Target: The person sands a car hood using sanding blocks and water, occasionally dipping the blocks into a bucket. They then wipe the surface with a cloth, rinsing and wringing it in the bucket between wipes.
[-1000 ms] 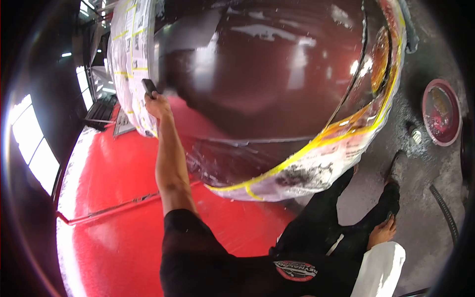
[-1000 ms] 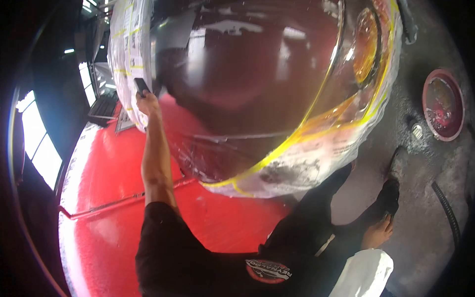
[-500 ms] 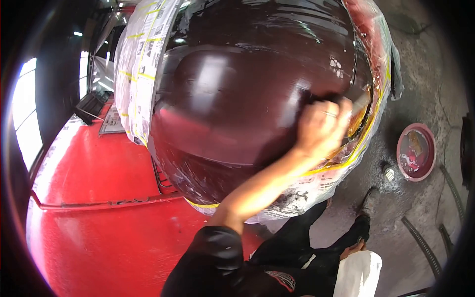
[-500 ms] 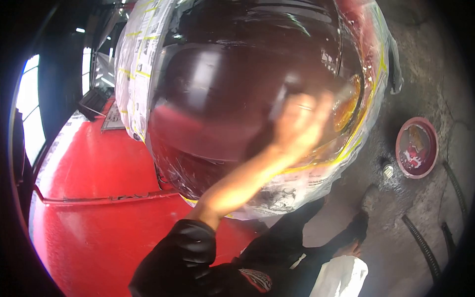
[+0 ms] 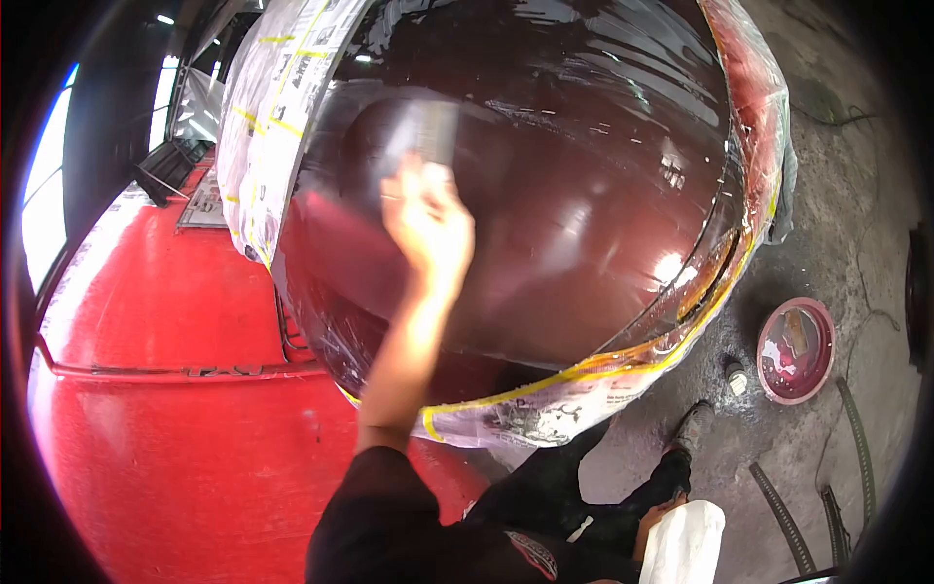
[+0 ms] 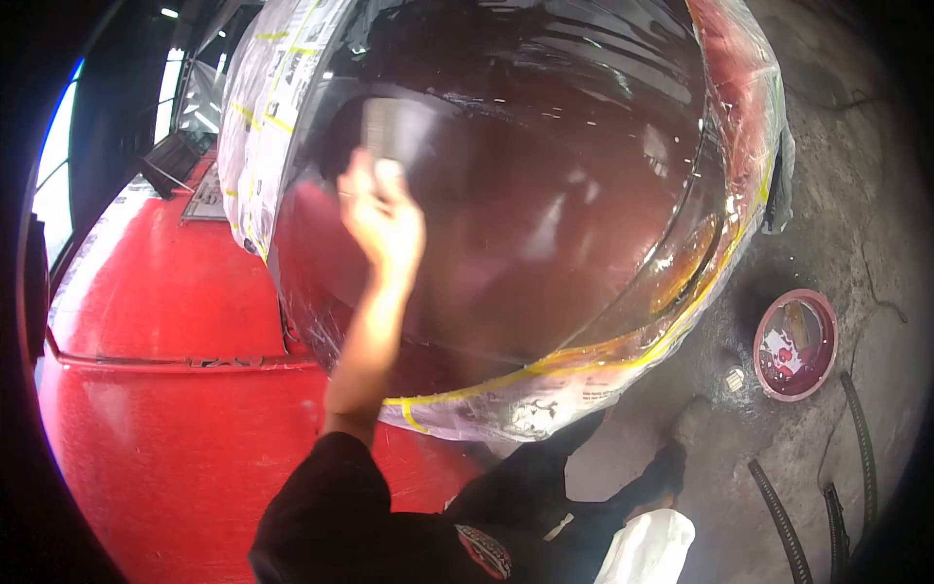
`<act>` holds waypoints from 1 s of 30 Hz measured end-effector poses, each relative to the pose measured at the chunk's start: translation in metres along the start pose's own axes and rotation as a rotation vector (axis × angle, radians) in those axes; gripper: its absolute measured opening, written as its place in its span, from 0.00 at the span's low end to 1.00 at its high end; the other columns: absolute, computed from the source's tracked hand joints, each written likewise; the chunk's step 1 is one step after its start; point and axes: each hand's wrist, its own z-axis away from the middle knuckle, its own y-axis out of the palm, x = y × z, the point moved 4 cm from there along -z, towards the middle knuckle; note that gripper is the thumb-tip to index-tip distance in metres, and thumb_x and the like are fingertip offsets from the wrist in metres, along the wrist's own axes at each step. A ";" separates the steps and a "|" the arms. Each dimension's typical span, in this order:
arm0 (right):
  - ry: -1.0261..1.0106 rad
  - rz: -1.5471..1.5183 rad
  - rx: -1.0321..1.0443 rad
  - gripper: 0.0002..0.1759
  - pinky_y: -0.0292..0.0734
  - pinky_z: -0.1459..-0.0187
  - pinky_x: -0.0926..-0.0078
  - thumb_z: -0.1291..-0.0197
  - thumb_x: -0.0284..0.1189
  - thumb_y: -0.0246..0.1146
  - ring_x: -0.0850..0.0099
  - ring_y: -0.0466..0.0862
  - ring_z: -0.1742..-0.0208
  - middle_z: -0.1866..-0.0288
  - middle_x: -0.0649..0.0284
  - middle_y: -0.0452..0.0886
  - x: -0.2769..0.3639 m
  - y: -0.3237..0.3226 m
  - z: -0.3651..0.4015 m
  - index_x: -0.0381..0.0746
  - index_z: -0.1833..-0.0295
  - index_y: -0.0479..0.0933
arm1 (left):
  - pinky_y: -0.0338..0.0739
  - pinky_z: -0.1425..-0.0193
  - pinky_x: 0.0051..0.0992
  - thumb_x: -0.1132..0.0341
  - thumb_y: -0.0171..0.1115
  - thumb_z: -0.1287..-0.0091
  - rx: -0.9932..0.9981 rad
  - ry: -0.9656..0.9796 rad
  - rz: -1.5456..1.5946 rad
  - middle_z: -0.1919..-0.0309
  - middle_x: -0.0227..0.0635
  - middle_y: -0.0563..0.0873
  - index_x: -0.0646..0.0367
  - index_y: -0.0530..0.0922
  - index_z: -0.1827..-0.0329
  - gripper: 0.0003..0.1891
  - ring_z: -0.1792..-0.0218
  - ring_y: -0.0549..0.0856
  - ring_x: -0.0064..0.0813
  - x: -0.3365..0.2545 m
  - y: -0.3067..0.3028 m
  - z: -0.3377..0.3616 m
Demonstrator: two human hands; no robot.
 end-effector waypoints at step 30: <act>0.084 -0.019 -0.046 0.23 0.74 0.42 0.47 0.38 0.24 0.57 0.42 0.79 0.45 0.40 0.44 0.78 0.005 -0.039 -0.015 0.36 0.36 0.73 | 0.74 0.57 0.37 0.68 0.60 0.40 0.423 0.935 0.087 0.64 0.37 0.81 0.63 0.82 0.53 0.14 0.62 0.82 0.34 -0.267 0.173 0.093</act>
